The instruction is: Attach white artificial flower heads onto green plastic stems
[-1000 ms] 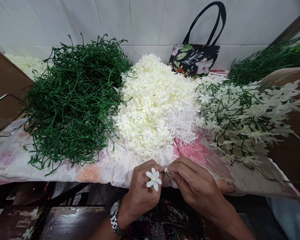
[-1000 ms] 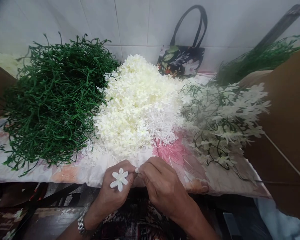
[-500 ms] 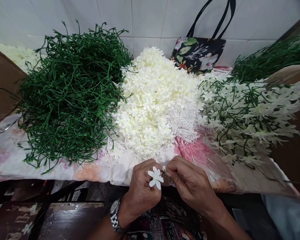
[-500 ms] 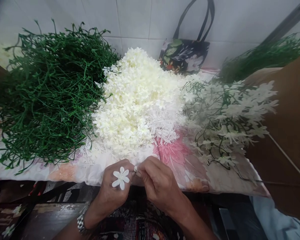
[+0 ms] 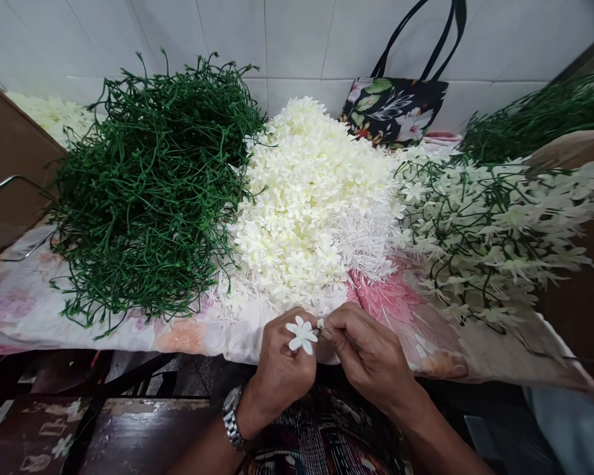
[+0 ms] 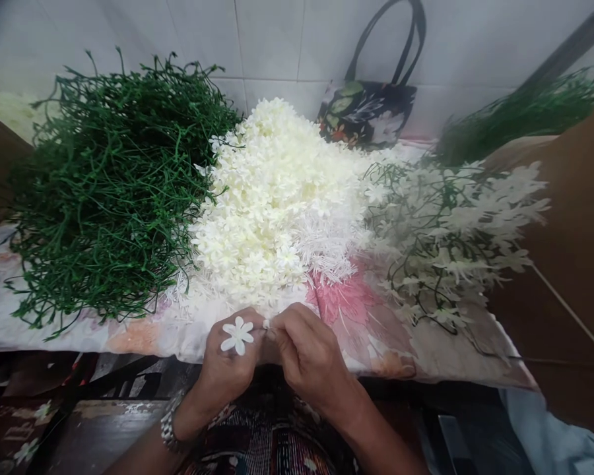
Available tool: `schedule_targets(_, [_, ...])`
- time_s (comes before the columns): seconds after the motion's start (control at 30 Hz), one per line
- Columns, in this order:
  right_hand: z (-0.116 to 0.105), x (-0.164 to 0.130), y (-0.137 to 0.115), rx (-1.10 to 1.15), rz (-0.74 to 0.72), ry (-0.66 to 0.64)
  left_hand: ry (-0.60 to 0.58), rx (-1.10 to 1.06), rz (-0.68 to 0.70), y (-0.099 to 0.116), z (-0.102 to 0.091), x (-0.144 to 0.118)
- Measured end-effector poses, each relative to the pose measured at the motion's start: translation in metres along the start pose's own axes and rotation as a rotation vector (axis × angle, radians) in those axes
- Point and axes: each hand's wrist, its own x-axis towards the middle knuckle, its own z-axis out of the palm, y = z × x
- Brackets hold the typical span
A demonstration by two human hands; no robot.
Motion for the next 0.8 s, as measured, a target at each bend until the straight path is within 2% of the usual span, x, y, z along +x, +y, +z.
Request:
schedule_targets(0.13, [-0.009, 0.002, -0.005, 0.001, -0.026, -0.008, 0.009, -0.145, -0.110, 0.001, -0.003, -0.001])
schedule_targets(0.23, [-0.019, 0.002, -0.008, -0.010, -0.040, 0.003, 0.017, -0.183, -0.140, 0.003, -0.006, 0.001])
schedule_targets(0.4, [-0.025, 0.000, -0.007, -0.056, -0.069, 0.032, 0.008, -0.170, -0.118, 0.003, -0.007, 0.002])
schedule_targets(0.57, [-0.020, 0.000, -0.005, -0.075, -0.102, -0.024, -0.008, -0.093, -0.051, 0.001, -0.005, 0.000])
schedule_targets(0.8, [-0.014, 0.002, -0.003, -0.101, -0.126, -0.011, -0.023, -0.026, -0.021, -0.001, -0.003, -0.002])
